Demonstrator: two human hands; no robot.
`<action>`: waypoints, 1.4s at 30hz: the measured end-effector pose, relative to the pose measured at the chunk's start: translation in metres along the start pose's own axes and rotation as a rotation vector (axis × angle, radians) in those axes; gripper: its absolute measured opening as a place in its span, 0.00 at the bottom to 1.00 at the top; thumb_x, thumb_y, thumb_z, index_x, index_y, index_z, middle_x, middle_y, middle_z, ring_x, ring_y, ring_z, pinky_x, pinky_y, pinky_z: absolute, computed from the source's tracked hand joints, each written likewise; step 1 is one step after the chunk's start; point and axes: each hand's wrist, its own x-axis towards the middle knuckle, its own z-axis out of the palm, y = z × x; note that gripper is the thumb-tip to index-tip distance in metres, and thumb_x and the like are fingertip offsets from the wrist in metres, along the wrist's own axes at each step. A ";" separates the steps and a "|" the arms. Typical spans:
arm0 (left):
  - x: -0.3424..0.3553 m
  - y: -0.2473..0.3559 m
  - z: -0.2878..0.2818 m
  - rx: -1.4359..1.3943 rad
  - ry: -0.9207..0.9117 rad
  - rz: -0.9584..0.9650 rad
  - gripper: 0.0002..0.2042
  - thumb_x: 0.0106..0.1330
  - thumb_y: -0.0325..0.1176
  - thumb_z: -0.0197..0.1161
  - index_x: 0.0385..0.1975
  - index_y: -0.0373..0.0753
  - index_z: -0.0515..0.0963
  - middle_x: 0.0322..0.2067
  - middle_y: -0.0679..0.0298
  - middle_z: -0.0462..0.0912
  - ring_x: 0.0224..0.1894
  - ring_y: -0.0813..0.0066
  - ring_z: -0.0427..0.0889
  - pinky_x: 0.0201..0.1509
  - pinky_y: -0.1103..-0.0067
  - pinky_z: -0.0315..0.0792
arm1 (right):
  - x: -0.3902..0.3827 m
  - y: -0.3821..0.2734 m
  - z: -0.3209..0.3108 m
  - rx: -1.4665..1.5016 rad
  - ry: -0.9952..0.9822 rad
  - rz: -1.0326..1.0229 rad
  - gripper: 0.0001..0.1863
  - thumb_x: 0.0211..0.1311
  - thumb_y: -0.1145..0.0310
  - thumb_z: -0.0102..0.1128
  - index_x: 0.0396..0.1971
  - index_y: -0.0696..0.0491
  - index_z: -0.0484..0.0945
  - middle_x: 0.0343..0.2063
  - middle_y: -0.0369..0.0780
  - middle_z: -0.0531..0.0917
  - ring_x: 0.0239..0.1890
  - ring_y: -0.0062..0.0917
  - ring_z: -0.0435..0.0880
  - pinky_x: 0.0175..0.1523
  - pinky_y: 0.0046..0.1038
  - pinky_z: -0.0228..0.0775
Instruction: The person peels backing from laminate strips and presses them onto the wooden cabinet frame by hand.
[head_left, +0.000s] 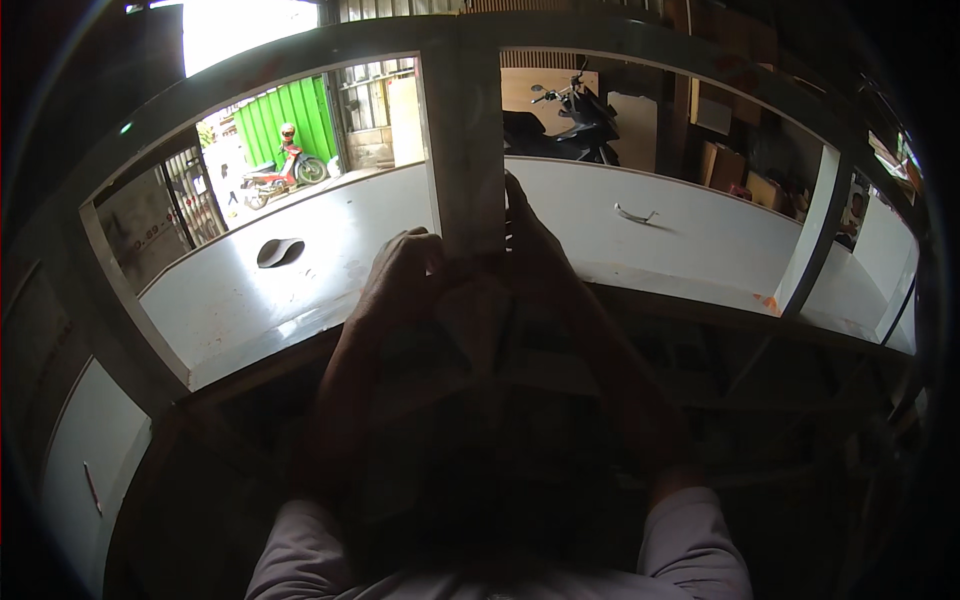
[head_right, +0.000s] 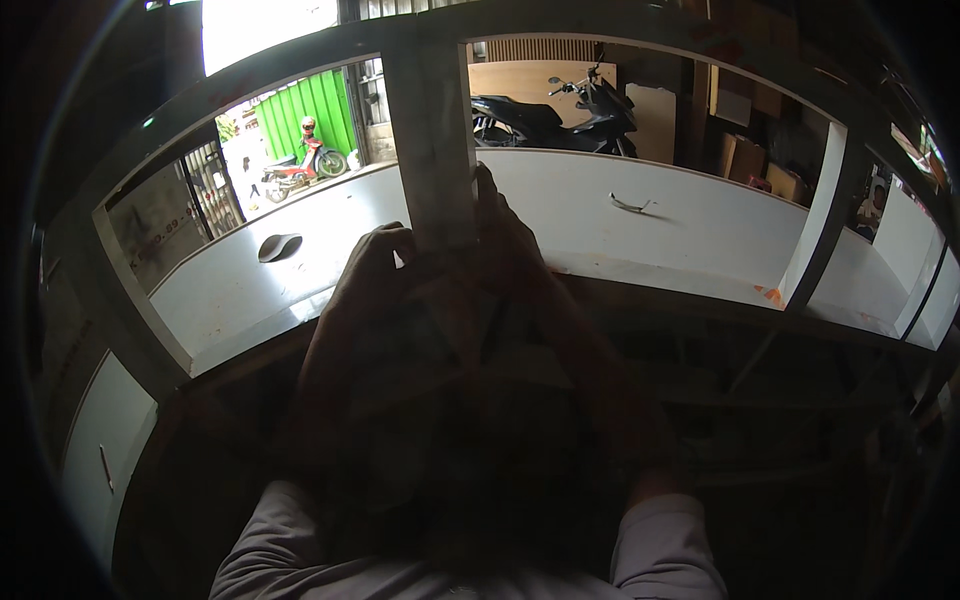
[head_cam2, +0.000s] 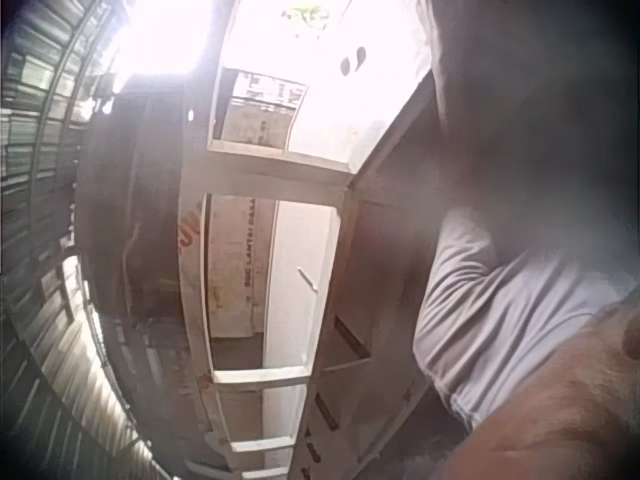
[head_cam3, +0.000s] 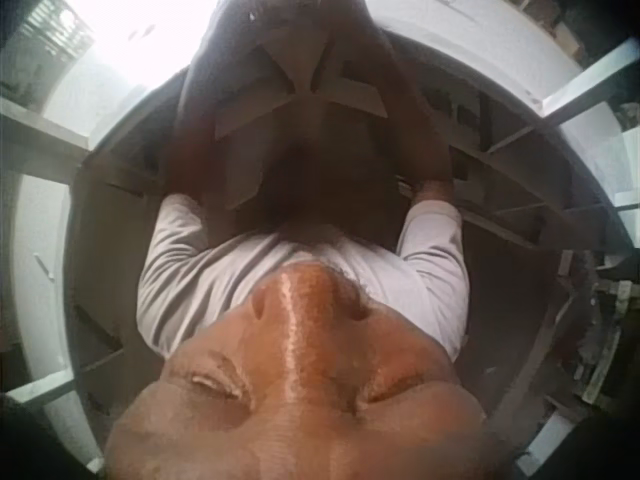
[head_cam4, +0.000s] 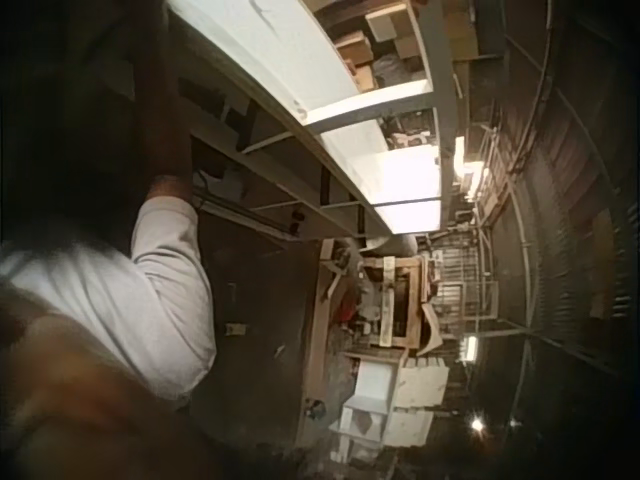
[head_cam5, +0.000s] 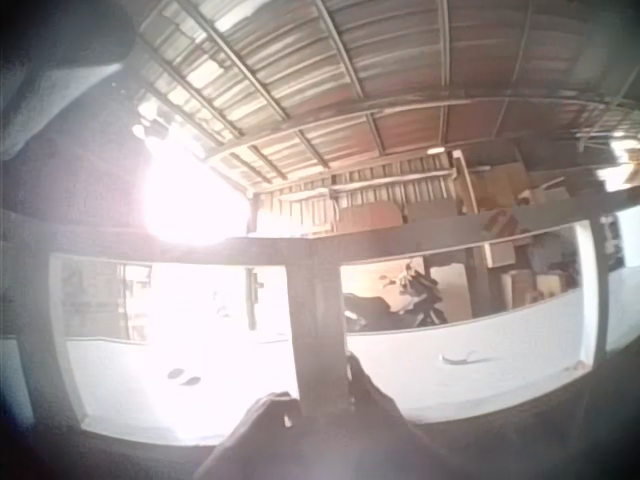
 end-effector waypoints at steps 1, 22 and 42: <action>-0.001 0.002 0.003 -0.037 -0.022 -0.009 0.10 0.60 0.33 0.70 0.21 0.36 0.79 0.28 0.55 0.81 0.37 0.53 0.83 0.43 0.64 0.75 | -0.004 0.003 -0.001 -0.096 -0.050 0.112 0.58 0.55 0.67 0.77 0.77 0.54 0.41 0.54 0.50 0.81 0.53 0.37 0.86 0.55 0.36 0.80; -0.006 0.007 0.004 -0.130 0.081 0.049 0.09 0.57 0.27 0.70 0.21 0.33 0.77 0.29 0.56 0.78 0.36 0.54 0.81 0.41 0.64 0.74 | -0.004 -0.010 0.005 -0.131 0.011 0.000 0.61 0.49 0.53 0.78 0.73 0.59 0.42 0.54 0.62 0.77 0.48 0.56 0.85 0.51 0.48 0.80; 0.121 0.027 -0.027 -0.280 0.652 0.151 0.18 0.70 0.41 0.68 0.50 0.34 0.79 0.38 0.58 0.87 0.41 0.68 0.87 0.46 0.71 0.80 | -0.012 -0.008 0.000 -0.231 -0.040 -0.019 0.63 0.51 0.59 0.76 0.75 0.65 0.37 0.54 0.62 0.75 0.47 0.55 0.84 0.49 0.48 0.80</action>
